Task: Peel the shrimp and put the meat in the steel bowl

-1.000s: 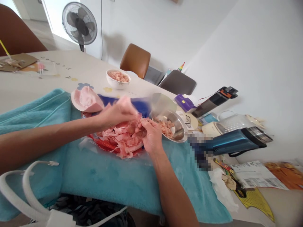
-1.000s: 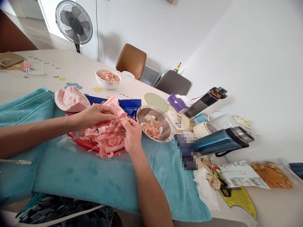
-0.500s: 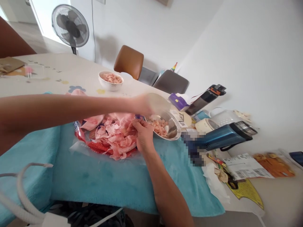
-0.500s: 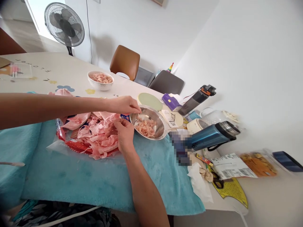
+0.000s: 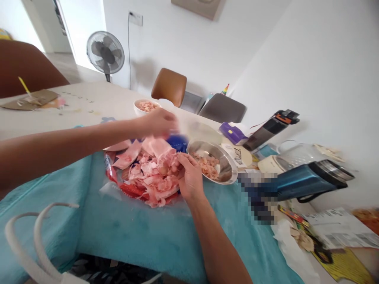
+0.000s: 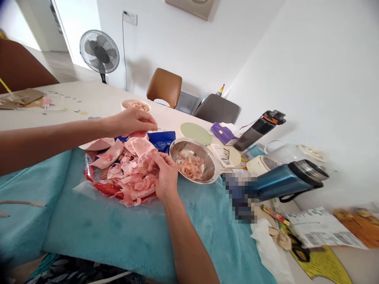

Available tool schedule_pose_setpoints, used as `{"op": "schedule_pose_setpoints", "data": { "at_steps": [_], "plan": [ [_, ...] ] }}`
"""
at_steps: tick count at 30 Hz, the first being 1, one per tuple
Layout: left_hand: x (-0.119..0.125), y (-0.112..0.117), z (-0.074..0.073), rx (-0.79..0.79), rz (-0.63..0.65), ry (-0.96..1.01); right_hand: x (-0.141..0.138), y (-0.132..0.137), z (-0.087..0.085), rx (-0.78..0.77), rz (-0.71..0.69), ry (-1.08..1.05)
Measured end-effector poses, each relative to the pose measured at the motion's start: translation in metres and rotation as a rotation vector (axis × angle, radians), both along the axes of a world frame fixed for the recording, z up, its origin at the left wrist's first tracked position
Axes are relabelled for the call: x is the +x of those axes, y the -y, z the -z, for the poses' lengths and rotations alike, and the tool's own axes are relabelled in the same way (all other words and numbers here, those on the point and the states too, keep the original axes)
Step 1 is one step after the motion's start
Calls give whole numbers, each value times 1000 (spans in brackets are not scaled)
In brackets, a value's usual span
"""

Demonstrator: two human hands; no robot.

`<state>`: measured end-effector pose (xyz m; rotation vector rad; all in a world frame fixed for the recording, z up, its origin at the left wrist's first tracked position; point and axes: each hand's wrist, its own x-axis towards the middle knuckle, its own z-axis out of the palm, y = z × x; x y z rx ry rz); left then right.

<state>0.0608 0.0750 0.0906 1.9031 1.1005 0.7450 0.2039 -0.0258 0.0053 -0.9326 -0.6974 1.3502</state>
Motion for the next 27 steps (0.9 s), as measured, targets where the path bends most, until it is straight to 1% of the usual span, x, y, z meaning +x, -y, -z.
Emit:
{"op": "schedule_pose_setpoints", "data": {
  "at_steps": [2,3,5,7,9,10,12,13,15,17,19,22,24,27],
  "plan": [
    [-28,9,0,-63,-120,22,-1,1,-1,10,-20,-17],
    [-40,16,4,-115,-135,46,-2,2,-1,14,-30,-19],
    [-53,33,20,-255,-156,115,-5,4,-2,22,-45,-13],
    [-52,54,41,-431,-134,159,-9,6,-1,31,-60,9],
    [-42,74,59,-539,-108,290,-14,8,0,36,-67,52],
    [-35,81,66,-602,-66,399,-16,9,1,35,-65,82],
    [-24,89,74,-752,1,598,-18,10,3,29,-41,145],
    [-20,91,75,-803,6,664,-19,10,4,25,-20,175],
    [-16,90,74,-872,24,730,-19,10,6,24,17,227],
    [-18,87,72,-911,58,778,-19,10,7,36,31,278],
    [-20,85,71,-933,59,824,-20,11,9,48,33,352],
    [-22,84,74,-948,-21,847,-21,13,11,106,79,540],
    [-23,84,77,-947,-68,838,-22,14,12,190,110,686],
    [-25,84,80,-933,-97,802,-23,18,14,322,102,860]
  ]
}}
